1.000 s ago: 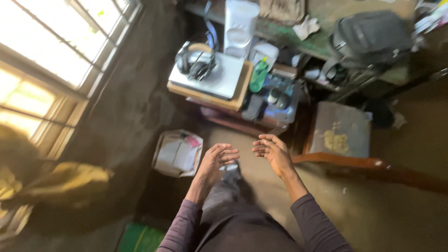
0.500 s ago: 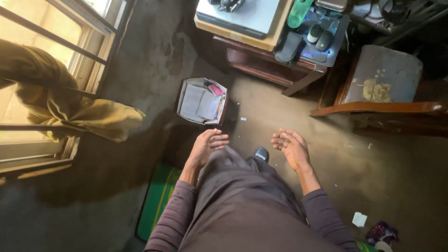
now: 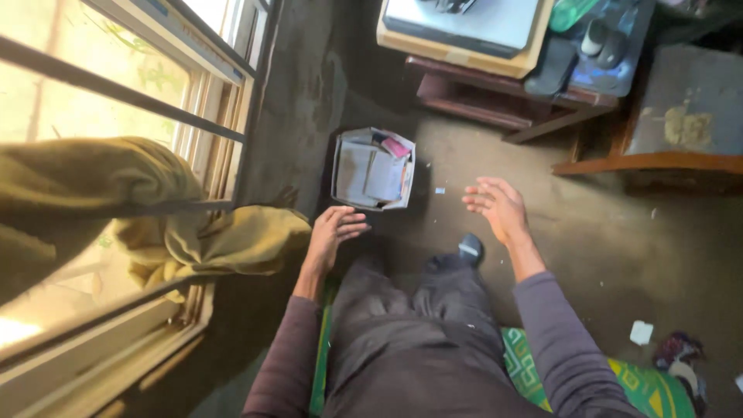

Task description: The person organizes personal items on a desk, handles a glucometer, moves a chair, and shifts a backpack and a box of papers.

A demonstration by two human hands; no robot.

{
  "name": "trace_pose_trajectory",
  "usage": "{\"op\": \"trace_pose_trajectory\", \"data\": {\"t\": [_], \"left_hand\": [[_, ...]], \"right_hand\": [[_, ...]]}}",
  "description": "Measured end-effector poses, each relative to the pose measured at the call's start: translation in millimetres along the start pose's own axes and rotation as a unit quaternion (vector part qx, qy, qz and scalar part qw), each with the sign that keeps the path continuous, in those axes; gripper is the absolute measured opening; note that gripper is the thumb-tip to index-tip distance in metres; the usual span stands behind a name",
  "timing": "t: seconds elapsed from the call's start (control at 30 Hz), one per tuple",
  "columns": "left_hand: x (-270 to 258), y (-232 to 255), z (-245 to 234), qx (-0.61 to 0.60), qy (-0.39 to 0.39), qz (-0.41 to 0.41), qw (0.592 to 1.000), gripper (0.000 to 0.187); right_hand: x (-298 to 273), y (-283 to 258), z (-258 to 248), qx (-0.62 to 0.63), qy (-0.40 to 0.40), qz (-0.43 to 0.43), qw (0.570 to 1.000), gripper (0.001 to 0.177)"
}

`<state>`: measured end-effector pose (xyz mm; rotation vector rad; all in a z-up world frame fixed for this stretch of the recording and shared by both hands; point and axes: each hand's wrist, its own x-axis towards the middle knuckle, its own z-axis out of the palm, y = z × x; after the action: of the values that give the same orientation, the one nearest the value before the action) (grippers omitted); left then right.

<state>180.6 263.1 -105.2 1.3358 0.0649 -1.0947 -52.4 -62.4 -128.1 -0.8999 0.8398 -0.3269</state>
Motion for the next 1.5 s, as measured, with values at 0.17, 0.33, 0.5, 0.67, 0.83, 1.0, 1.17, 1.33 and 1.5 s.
{"op": "trace_pose_trajectory", "data": {"t": [0.17, 0.33, 0.5, 0.67, 0.83, 1.0, 1.17, 1.33, 1.5], "left_hand": [[78, -33, -68, 0.041, 0.027, -0.036, 0.998, 0.031], [228, -168, -176, 0.096, 0.075, -0.028, 0.992, 0.028], [339, -268, -274, 0.393, 0.15, 0.114, 0.9, 0.032], [427, -339, -328, 0.54, 0.154, 0.15, 0.814, 0.038], [505, -358, -344, 0.499, 0.122, 0.11, 0.851, 0.048], [520, -328, -308, 0.517, 0.129, 0.108, 0.839, 0.044], [516, -312, -294, 0.541, 0.128, 0.097, 0.825, 0.041], [512, -312, -297, 0.568, 0.136, 0.091, 0.806, 0.038], [482, -294, -279, 0.598, 0.138, 0.083, 0.785, 0.036]], "right_hand": [[50, 55, 33, -0.074, 0.026, 0.058, 0.995, 0.024], [135, 148, 16, -0.161, 0.055, 0.138, 0.976, 0.025], [238, 269, -34, -0.309, 0.091, 0.198, 0.926, 0.025], [340, 373, -85, -0.45, 0.082, 0.197, 0.867, 0.031], [435, 484, -126, -0.46, 0.033, 0.189, 0.867, 0.036], [454, 486, -99, -0.601, 0.077, 0.209, 0.768, 0.036], [440, 488, -93, -0.678, 0.129, 0.07, 0.72, 0.037], [418, 424, -72, -0.617, 0.117, 0.072, 0.775, 0.034], [375, 359, -76, -0.598, 0.053, 0.154, 0.785, 0.039]]}}
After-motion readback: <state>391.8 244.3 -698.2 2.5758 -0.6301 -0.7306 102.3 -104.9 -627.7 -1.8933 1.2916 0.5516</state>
